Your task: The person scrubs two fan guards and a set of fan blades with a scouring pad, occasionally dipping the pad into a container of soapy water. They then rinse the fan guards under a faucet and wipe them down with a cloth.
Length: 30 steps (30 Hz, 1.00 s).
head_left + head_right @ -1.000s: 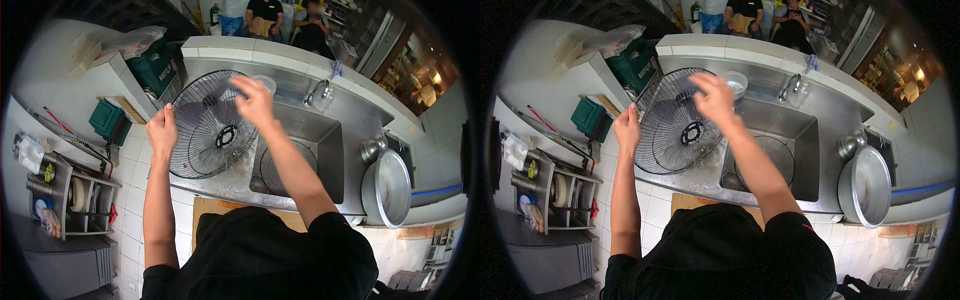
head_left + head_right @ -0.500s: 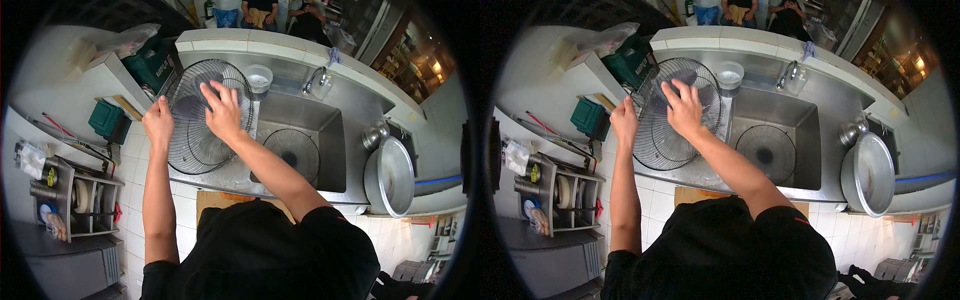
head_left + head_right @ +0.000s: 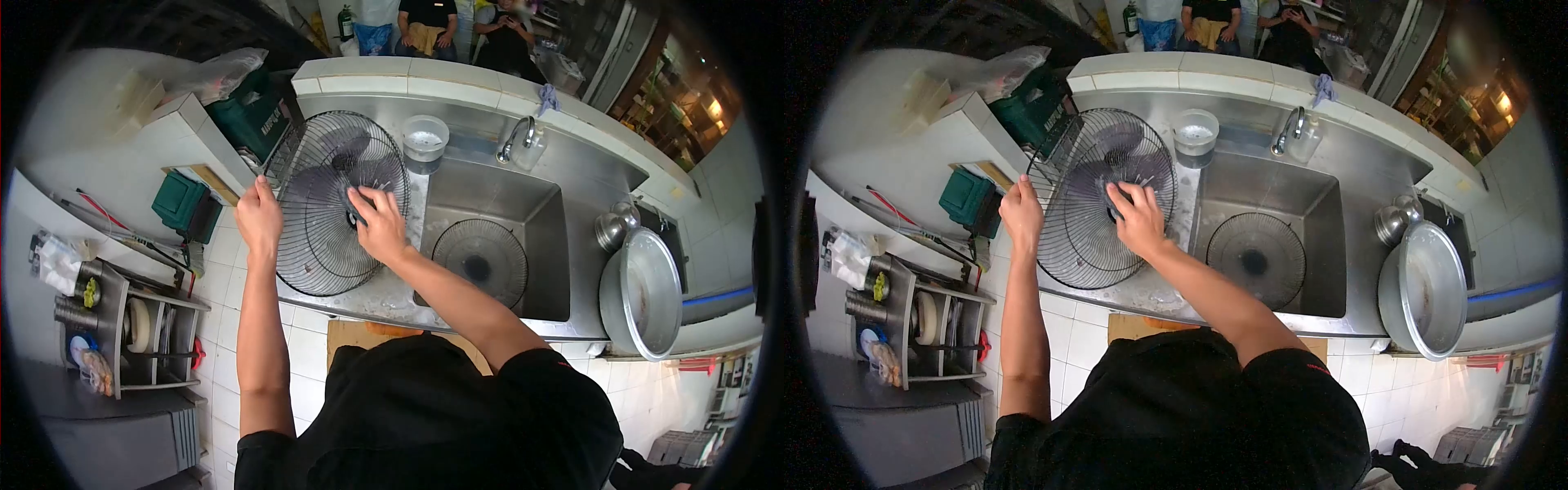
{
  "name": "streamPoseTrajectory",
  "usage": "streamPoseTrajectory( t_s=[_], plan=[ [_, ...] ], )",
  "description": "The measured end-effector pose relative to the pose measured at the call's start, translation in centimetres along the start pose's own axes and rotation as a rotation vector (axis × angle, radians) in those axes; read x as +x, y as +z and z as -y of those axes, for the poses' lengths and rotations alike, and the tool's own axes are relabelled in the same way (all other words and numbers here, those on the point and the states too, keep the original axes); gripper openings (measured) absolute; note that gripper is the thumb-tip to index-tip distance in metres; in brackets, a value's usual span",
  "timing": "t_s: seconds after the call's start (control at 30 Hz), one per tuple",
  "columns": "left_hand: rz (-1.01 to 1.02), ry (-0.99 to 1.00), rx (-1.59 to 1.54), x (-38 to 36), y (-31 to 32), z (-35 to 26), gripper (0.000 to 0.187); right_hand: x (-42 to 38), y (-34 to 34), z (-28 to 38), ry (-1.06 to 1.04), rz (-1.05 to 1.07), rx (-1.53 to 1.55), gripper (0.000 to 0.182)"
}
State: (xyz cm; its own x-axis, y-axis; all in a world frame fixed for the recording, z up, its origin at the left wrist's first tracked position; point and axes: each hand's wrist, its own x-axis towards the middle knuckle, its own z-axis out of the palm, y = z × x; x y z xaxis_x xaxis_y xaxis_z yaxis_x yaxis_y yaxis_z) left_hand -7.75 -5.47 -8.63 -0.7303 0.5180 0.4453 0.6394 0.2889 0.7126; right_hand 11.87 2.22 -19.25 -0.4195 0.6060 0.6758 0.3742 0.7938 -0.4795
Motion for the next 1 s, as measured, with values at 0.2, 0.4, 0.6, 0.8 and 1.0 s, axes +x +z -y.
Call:
streamPoseTrajectory(
  t_s=[0.2,0.4,0.6,0.8,1.0],
  plan=[
    [-0.005,0.027,0.034,-0.3,0.4,-0.9,0.053,3.4,-1.3,4.7,-0.06,-0.123,0.074,0.074],
    [0.003,-0.017,0.047,-0.3,0.1,-1.2,0.052,1.8,-0.7,4.0,-0.119,-0.14,0.163,0.075],
    [-0.034,0.052,0.068,-0.1,0.6,-1.6,0.053,2.0,-0.5,3.8,-0.297,-0.22,0.059,0.075],
    [-0.034,-0.008,0.074,-0.4,0.6,-2.1,0.053,3.1,-0.6,6.6,-0.306,-0.25,0.044,0.072],
    [0.003,-0.076,-0.012,-0.3,0.4,-1.4,0.054,-0.8,-0.2,2.0,-0.078,-0.071,0.036,0.07]
  ],
)
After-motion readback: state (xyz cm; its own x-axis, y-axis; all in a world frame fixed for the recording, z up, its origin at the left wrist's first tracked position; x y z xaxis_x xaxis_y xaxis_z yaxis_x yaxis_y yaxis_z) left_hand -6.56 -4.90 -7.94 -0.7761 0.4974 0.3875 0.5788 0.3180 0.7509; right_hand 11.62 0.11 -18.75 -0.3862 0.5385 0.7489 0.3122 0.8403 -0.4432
